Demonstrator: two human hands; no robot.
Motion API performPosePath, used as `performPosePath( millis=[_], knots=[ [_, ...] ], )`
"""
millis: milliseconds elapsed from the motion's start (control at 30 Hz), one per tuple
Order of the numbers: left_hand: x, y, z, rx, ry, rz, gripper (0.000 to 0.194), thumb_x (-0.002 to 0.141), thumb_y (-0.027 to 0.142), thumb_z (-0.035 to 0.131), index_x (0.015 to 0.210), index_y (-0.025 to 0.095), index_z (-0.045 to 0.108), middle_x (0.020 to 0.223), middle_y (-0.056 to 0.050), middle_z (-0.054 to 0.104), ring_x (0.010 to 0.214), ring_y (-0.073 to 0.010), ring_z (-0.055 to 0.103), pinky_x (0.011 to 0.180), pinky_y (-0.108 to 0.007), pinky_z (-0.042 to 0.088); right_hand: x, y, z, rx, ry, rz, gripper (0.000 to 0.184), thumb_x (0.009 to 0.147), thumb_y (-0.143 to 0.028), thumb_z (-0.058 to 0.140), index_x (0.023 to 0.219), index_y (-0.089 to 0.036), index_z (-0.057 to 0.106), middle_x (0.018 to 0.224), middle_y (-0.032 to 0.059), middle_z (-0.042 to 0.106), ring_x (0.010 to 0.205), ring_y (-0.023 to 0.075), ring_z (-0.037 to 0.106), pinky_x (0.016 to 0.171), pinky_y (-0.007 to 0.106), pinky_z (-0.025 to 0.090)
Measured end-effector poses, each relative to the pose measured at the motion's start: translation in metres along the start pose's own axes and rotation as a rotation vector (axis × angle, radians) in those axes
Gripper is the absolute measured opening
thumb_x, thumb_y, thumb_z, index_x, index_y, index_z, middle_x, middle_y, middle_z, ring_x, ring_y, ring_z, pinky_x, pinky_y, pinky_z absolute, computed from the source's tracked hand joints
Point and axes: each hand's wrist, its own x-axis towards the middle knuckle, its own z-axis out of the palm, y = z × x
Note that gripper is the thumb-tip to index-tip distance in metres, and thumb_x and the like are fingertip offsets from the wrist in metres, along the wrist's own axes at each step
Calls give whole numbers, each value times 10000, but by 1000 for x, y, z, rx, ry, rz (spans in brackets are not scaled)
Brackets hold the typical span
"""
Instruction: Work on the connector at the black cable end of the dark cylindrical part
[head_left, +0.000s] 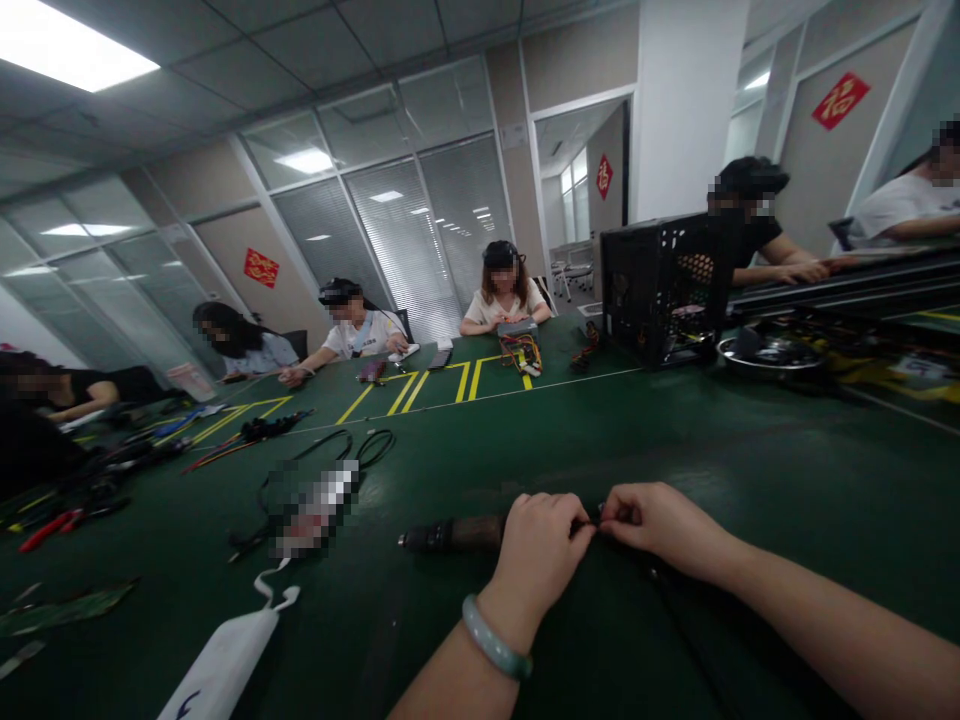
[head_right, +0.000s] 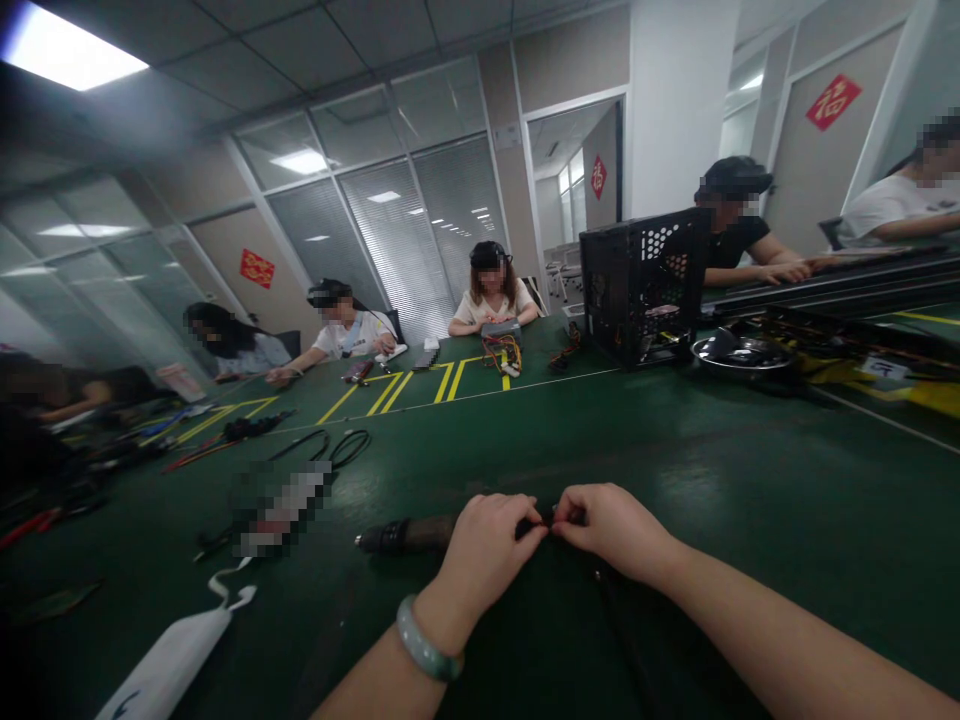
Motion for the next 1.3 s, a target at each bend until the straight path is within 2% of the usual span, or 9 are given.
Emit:
performPosePath(
  millis=[233,433,667,867,1067,1300],
  knots=[
    [-1,-2,-5,-33,-31,39,90,897,300,608,952,243,651,1022,2,677,953,-194,608,885,-372,423,1,5,-1,65,-23,33,155,824,-361,627,854,-228,700,751,-13,702,662,153,630,557,213,415],
    [-1,-5,-5,-44,-21,76,88,862,273,650,949,254,651,1016,27,679,955,-184,607,875,-357,424,3,5,3,132,-64,50,165,821,-359,629,853,-216,705,766,-9,710,669,153,636,560,210,426],
    [-1,-5,-7,-35,-32,106,106,858,208,632,948,258,658,1009,33,678,964,-175,601,881,-340,414,5,7,10,116,-63,52,171,814,-367,629,845,-230,726,774,-6,727,692,172,657,570,221,427],
    [-1,-8,-6,-72,-19,120,165,854,191,629,987,285,652,1030,47,675,974,-176,590,873,-339,411,4,6,8,108,-76,31,184,837,-375,609,850,-246,741,817,-5,739,738,187,669,615,233,449],
    [-1,-8,-9,-100,-49,126,142,849,194,632,963,275,657,1010,33,680,961,-182,595,890,-347,404,2,2,12,99,-64,34,188,843,-371,604,831,-238,737,770,-11,730,692,174,657,571,224,415],
    [-1,-8,-13,-118,-63,123,139,837,179,645,944,266,663,991,34,682,941,-183,595,867,-339,412,0,-1,13,129,-60,24,192,837,-374,604,820,-229,729,787,-5,733,704,175,664,581,224,431]
  ],
)
